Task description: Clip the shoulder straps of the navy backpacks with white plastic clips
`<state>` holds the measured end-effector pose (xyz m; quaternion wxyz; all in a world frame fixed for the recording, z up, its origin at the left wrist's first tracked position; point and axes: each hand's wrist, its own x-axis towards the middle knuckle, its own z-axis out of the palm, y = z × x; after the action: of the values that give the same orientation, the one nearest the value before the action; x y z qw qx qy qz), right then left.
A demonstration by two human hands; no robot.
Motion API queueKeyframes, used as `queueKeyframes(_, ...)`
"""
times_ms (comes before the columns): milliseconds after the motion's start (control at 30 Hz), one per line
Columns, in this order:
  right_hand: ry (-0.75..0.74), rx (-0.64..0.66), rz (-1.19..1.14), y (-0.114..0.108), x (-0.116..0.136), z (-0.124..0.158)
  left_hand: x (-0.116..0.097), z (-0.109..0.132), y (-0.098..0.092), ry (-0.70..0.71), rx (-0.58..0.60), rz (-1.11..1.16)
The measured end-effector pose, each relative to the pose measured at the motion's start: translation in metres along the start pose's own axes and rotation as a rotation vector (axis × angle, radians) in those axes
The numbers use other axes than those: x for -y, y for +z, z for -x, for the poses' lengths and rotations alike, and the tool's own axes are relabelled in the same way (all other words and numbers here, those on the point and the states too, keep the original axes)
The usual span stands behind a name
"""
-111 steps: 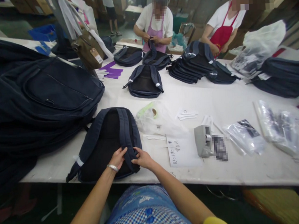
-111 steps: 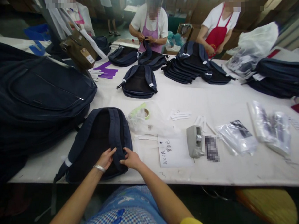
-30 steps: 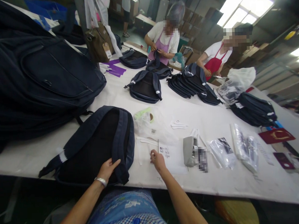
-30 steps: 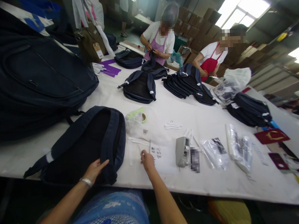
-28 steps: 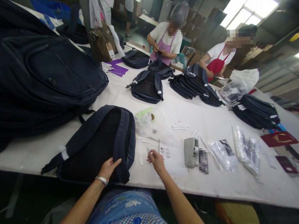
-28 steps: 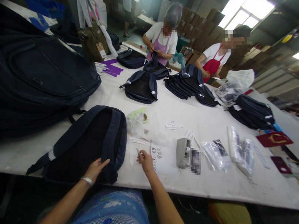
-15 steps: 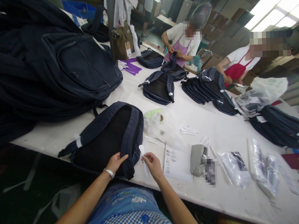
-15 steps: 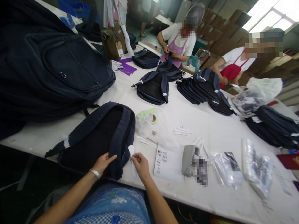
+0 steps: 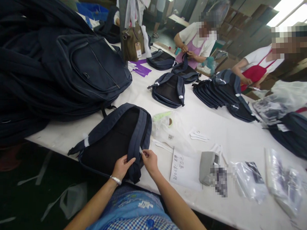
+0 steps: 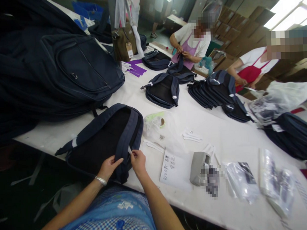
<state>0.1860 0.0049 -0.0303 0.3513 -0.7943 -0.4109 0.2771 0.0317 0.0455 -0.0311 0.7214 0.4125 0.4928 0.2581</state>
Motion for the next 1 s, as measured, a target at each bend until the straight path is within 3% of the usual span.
queueKeyframes(100,-0.012,0.069,-0.01,-0.001,0.0,0.003,-0.002,0.001,0.0,-0.002,0.009,0.012)
queueKeyframes(200,-0.211,0.32,0.018,-0.005,-0.001,0.0,-0.002,0.002,0.0,-0.009,0.029,0.012)
queueKeyframes(267,-0.269,0.504,0.021,-0.011,-0.001,-0.006,-0.002,0.002,0.001,0.007,0.042,0.001)
queueKeyframes(400,-0.167,0.776,-0.07,-0.023,0.0,-0.019,0.0,0.004,0.005,0.096,0.042,-0.107)
queueKeyframes(500,-0.041,0.809,-0.13,-0.028,0.001,-0.021,-0.001,0.006,0.005,0.201,-0.035,-0.35)
queueKeyframes(667,-0.045,0.824,-0.269,-0.029,0.007,-0.017,-0.006,0.006,0.001,0.332,-0.142,-0.709)
queueKeyframes(867,-0.001,0.842,-0.277,-0.031,0.005,-0.016,-0.014,0.009,-0.001,0.223,-0.047,-0.878)
queueKeyframes(1000,-0.035,0.781,-0.209,-0.026,-0.001,-0.012,-0.017,0.011,-0.002,0.081,-0.078,-0.985)
